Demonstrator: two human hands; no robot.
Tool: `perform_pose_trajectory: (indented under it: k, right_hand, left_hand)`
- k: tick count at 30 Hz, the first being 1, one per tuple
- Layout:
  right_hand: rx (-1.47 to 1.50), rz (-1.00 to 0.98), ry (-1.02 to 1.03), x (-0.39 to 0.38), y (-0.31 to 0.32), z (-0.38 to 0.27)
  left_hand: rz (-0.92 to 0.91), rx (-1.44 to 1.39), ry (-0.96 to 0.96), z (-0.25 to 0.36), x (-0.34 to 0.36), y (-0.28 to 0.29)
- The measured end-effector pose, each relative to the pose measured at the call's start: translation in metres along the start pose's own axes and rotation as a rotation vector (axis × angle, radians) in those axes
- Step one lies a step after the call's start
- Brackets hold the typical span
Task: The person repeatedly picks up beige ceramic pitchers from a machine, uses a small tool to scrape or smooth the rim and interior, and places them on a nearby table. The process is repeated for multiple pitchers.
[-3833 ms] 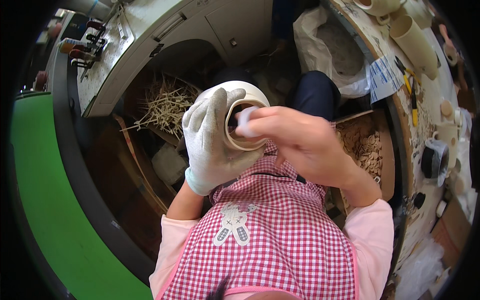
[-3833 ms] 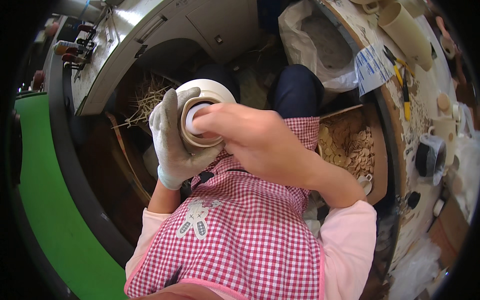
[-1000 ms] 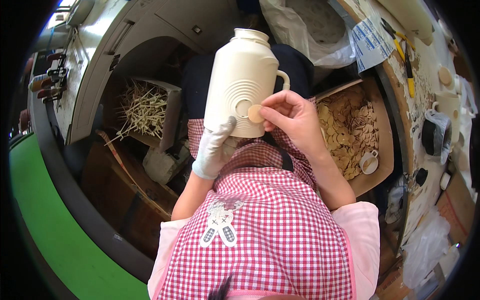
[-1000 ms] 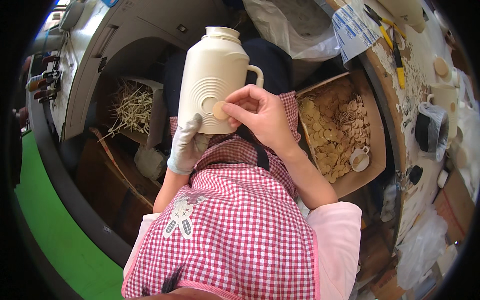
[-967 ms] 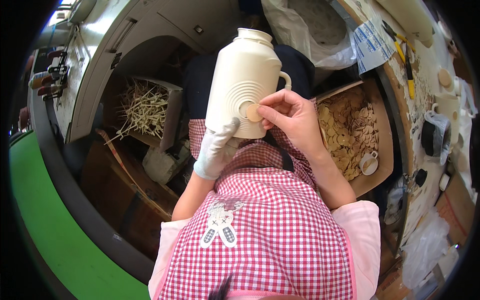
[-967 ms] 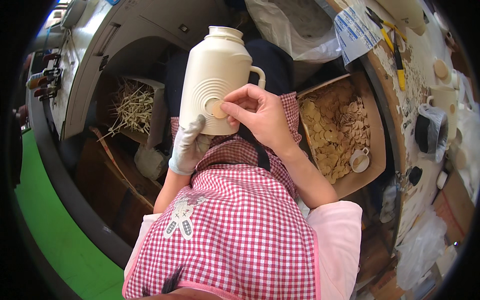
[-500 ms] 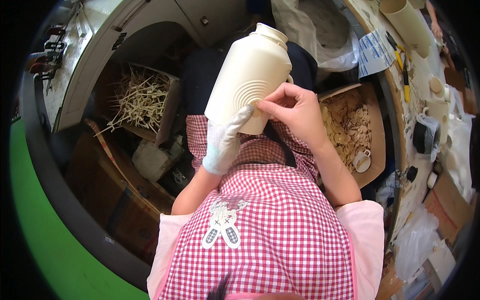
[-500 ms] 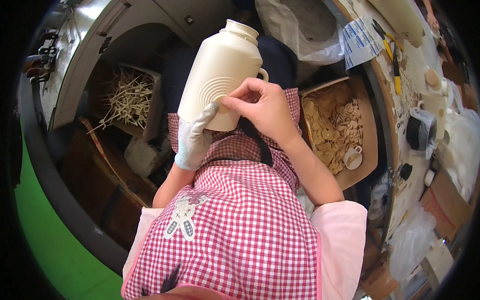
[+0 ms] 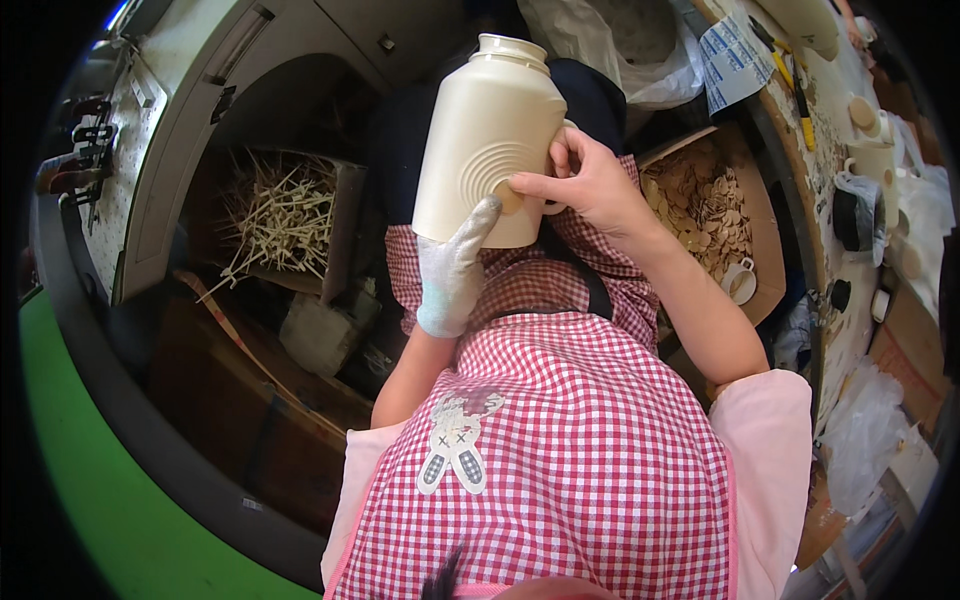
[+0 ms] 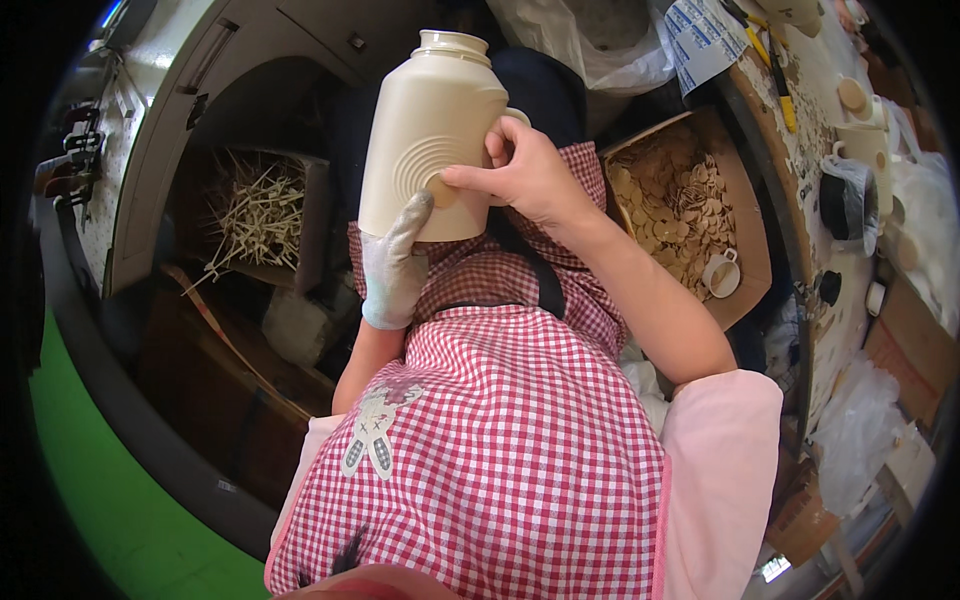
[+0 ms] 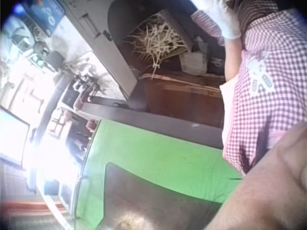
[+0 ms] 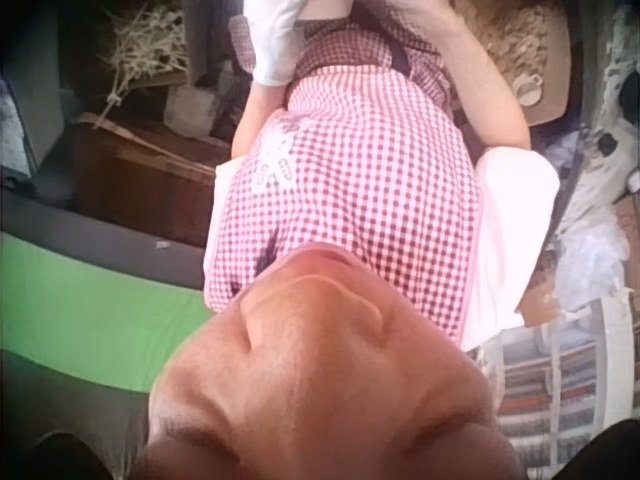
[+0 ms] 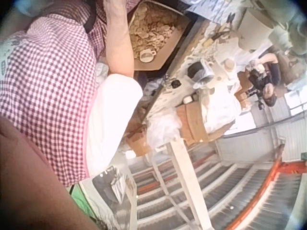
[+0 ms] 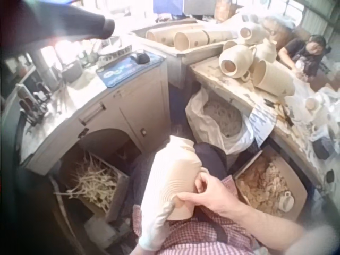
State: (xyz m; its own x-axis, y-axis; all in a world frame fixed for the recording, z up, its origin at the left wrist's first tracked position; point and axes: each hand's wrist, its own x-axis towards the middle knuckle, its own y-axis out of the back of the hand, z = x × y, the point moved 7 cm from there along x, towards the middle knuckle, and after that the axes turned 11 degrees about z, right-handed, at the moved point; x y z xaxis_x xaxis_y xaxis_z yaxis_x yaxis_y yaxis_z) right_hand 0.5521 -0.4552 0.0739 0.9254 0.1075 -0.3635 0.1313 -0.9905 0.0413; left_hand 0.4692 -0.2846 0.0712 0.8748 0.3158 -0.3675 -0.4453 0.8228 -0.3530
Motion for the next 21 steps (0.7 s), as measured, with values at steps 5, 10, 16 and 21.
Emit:
perform_pose_trajectory:
  k: [5,10,16,21]
  right_hand:
    - [-0.346,0.114,0.198,0.007,-0.006,-0.014]
    - [-0.235,0.138,0.326,0.005,-0.010,-0.029]
    - [-0.276,0.095,0.294,0.002,-0.002,-0.016]
    - [-0.311,0.225,0.422,0.007,0.003,-0.006]
  left_hand:
    - [-0.092,0.202,-0.266,0.005,0.000,0.004]
    - [-0.060,0.167,-0.319,-0.004,0.013,0.026]
    - [-0.004,0.048,-0.173,-0.009,0.008,0.019]
    - [-0.038,0.300,-0.298,0.016,0.004,-0.008]
